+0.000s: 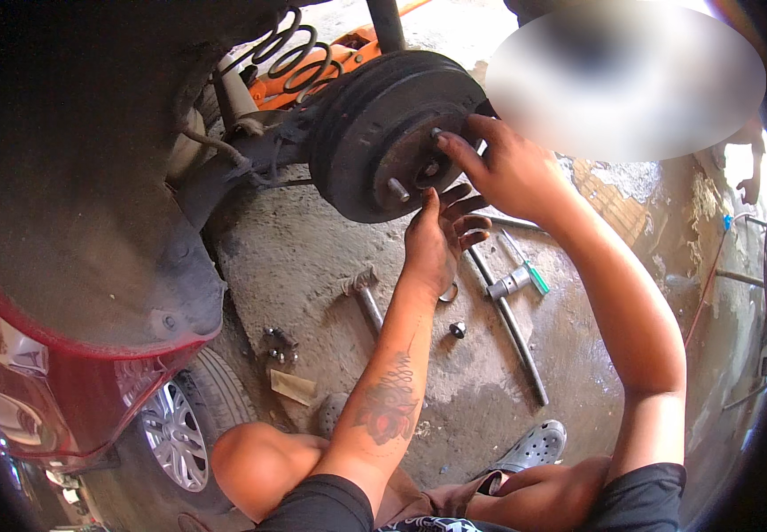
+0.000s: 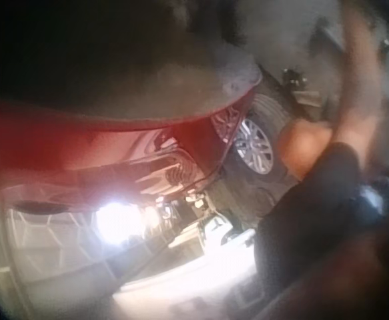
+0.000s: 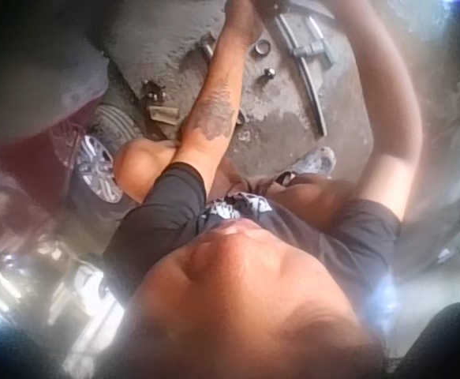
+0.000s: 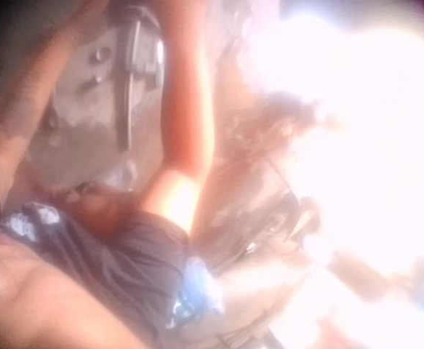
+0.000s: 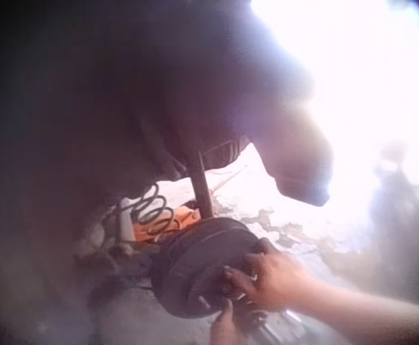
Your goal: The person uses a hammer and a screwdriver to remove a brake disc from a car. They repeatedly strike the disc and pry at it to loosen it from the hub.
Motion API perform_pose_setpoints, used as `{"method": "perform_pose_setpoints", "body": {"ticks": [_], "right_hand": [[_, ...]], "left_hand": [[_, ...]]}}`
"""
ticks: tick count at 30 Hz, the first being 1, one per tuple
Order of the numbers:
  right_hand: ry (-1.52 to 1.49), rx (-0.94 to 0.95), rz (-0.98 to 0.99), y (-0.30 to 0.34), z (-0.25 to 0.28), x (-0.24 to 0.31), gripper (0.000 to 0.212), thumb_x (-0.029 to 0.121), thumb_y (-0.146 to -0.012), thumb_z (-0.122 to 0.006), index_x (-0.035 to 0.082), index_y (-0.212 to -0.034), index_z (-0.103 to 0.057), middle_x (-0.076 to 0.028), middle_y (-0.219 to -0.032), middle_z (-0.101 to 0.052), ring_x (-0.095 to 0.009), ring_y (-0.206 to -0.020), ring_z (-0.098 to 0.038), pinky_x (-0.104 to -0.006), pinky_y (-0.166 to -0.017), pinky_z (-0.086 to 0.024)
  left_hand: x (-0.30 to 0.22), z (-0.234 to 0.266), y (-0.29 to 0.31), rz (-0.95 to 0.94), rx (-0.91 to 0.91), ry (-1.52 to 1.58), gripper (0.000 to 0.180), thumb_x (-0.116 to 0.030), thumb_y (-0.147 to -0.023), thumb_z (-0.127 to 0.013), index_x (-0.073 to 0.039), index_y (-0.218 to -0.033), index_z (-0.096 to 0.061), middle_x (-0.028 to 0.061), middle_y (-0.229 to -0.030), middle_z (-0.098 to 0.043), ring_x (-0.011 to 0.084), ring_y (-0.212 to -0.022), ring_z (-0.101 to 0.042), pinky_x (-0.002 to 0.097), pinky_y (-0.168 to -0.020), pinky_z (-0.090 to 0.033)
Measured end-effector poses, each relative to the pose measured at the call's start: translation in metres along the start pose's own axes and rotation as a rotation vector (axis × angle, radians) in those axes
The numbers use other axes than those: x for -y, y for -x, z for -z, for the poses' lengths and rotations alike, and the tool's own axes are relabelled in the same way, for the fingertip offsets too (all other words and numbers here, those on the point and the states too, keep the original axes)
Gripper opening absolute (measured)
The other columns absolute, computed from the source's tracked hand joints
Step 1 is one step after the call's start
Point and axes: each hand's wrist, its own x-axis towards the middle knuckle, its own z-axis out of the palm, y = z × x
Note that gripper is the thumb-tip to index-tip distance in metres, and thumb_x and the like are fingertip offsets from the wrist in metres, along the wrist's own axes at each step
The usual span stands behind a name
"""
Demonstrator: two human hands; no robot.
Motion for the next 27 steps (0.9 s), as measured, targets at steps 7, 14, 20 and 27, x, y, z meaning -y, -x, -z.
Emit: {"method": "perform_pose_setpoints", "body": {"ticks": [7,14,20,27], "right_hand": [[0.030,0.049,-0.018,0.000,0.001,0.001,0.052,0.050,-0.098,-0.059,0.000,-0.106,-0.071,-0.026,-0.103,-0.059,-0.045,-0.094,-0.065,-0.0530,-0.082,-0.052],[-0.024,0.056,0.004,0.001,0.006,0.002,0.049,0.048,-0.098,-0.059,0.001,-0.104,-0.070,-0.027,-0.104,-0.059,-0.045,-0.091,-0.065,-0.0540,-0.081,-0.053],[-0.031,0.031,0.019,0.000,0.004,-0.002,0.048,0.047,-0.098,-0.060,0.001,-0.106,-0.070,-0.027,-0.106,-0.059,-0.045,-0.092,-0.065,-0.0542,-0.081,-0.053],[-0.014,0.054,-0.048,-0.006,0.007,0.000,0.054,0.052,-0.095,-0.063,-0.001,-0.107,-0.070,-0.027,-0.109,-0.060,-0.045,-0.099,-0.064,-0.0526,-0.087,-0.051]], "left_hand": [[-0.001,-0.001,0.001,0.008,-0.032,0.027,0.051,-0.048,-0.109,-0.032,-0.010,-0.130,-0.058,0.0080,-0.115,-0.069,0.0230,-0.095,-0.068,0.0394,-0.085,-0.054],[-0.001,-0.002,0.001,0.025,-0.035,0.029,0.053,-0.050,-0.109,-0.032,-0.009,-0.131,-0.057,0.0096,-0.115,-0.068,0.0246,-0.093,-0.068,0.0406,-0.085,-0.054],[0.000,-0.001,0.001,0.010,-0.018,0.015,0.054,-0.051,-0.109,-0.032,-0.009,-0.130,-0.058,0.0078,-0.113,-0.068,0.0227,-0.094,-0.067,0.0388,-0.085,-0.053],[0.030,0.004,0.008,-0.320,-0.414,-0.271,0.048,-0.046,-0.108,-0.044,-0.002,-0.111,-0.061,0.0095,-0.093,-0.069,0.0153,-0.074,-0.065,0.0280,-0.061,-0.051]]}}
